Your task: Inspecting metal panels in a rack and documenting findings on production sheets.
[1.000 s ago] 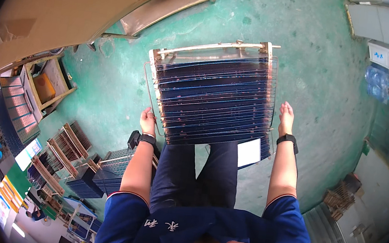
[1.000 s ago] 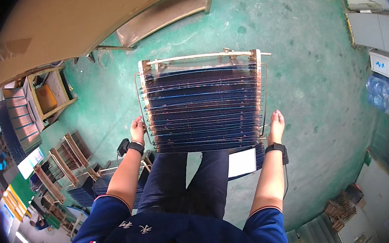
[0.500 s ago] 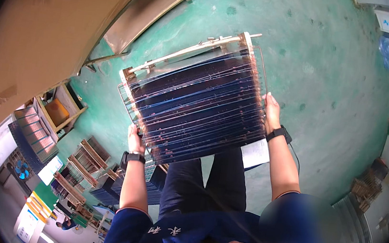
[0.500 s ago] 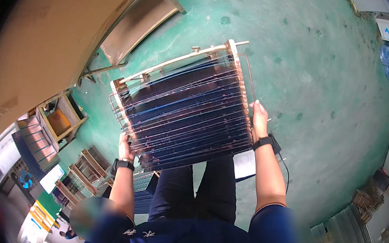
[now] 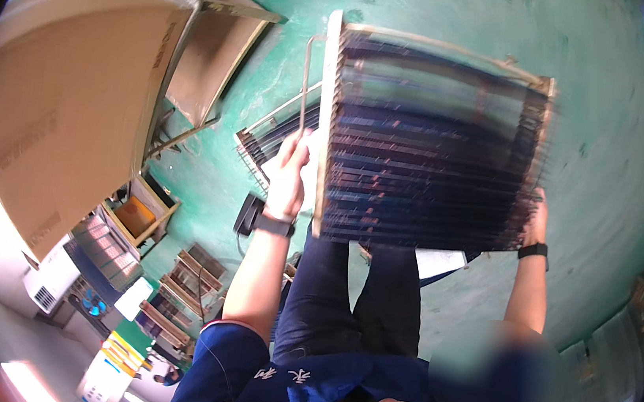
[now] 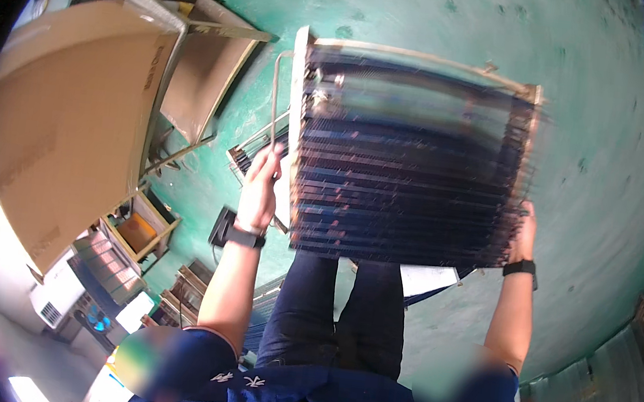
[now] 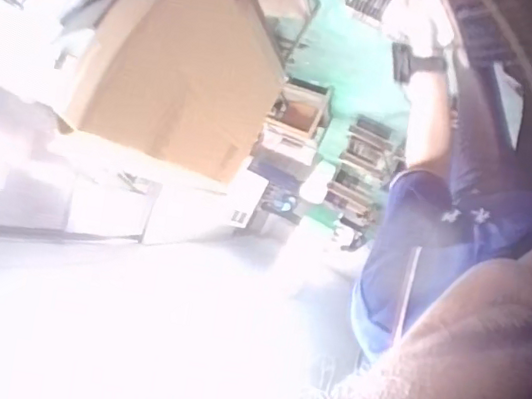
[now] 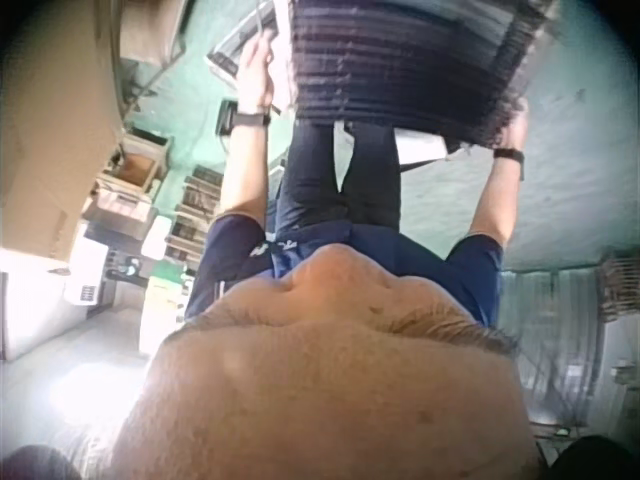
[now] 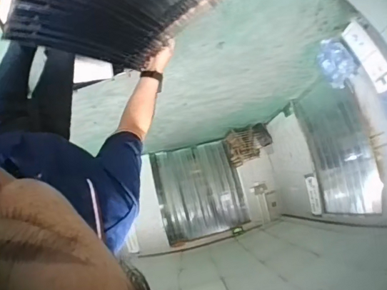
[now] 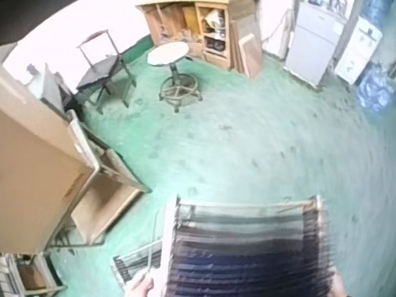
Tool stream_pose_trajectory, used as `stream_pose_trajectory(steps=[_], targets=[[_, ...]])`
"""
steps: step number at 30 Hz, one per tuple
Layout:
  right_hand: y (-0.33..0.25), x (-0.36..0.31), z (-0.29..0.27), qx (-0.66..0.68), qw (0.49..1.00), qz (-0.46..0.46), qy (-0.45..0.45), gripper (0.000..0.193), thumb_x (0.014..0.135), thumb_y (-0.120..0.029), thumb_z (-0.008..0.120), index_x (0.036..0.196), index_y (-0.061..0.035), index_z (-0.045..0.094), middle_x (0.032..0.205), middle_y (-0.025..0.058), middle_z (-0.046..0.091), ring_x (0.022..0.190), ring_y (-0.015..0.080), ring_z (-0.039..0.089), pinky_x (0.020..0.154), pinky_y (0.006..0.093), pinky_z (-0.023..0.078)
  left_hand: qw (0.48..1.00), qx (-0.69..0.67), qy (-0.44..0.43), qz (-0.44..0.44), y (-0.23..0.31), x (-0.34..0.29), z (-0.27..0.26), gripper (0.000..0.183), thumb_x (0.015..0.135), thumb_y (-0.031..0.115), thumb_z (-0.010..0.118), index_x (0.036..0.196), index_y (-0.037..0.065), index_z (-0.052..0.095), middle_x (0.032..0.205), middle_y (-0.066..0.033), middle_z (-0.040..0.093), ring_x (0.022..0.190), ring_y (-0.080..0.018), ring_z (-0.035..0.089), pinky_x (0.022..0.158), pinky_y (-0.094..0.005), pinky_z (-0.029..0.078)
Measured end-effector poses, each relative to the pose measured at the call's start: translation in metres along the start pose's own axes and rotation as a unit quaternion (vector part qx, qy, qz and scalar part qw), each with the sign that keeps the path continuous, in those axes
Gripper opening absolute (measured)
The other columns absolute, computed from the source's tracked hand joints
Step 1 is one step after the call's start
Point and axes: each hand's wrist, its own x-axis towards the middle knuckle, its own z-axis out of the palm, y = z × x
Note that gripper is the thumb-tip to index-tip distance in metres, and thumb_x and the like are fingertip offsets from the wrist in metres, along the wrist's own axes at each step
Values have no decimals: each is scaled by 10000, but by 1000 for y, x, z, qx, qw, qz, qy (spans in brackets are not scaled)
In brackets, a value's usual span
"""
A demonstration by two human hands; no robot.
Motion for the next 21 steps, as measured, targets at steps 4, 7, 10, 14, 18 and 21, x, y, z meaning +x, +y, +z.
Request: stream_pose_trajectory(steps=[4,7,10,14,18,21], targets=[[-12,54,-27,-15,993,-30,112,182,908,-235,435,979,-132,569,657,-31,533,511,80,492,462,217,408,993,90,-50,50,3,76,89,254,918,144,474,1125,24,557,731,55,445,682,-59,376,657,-191,325],[-18,89,-32,-1,997,-64,54,247,911,-348,454,1005,-151,571,670,-48,520,525,72,470,465,213,386,991,88,-57,79,-25,137,118,232,905,123,482,1104,32,561,697,37,468,637,-58,434,613,-178,359],[-10,152,-47,33,995,-58,80,287,898,-408,473,986,-155,577,677,-54,518,548,83,476,482,229,393,990,132,-25,49,-54,181,143,237,891,127,489,1113,80,558,691,54,466,588,-46,426,510,-154,323],[2,212,-67,39,993,-39,109,300,924,-408,425,1031,-160,554,726,-15,499,640,141,491,561,315,436,992,127,-10,8,-101,225,164,247,892,135,516,1125,63,555,979,34,559,784,-65,444,741,-208,384],[23,258,-68,13,988,7,157,377,916,-444,415,1141,-171,546,1044,44,529,936,180,487,813,346,391,984,171,-43,38,-143,267,164,345,875,195,538,1184,46,513,931,23,553,786,-64,454,769,-263,352],[43,267,-71,-35,990,23,135,493,907,-478,401,1283,-162,448,1272,62,455,1145,204,420,975,363,272,934,335,-116,-44,-158,284,160,470,893,240,513,1291,8,413,1258,-96,480,1131,-185,438,969,-302,315]])
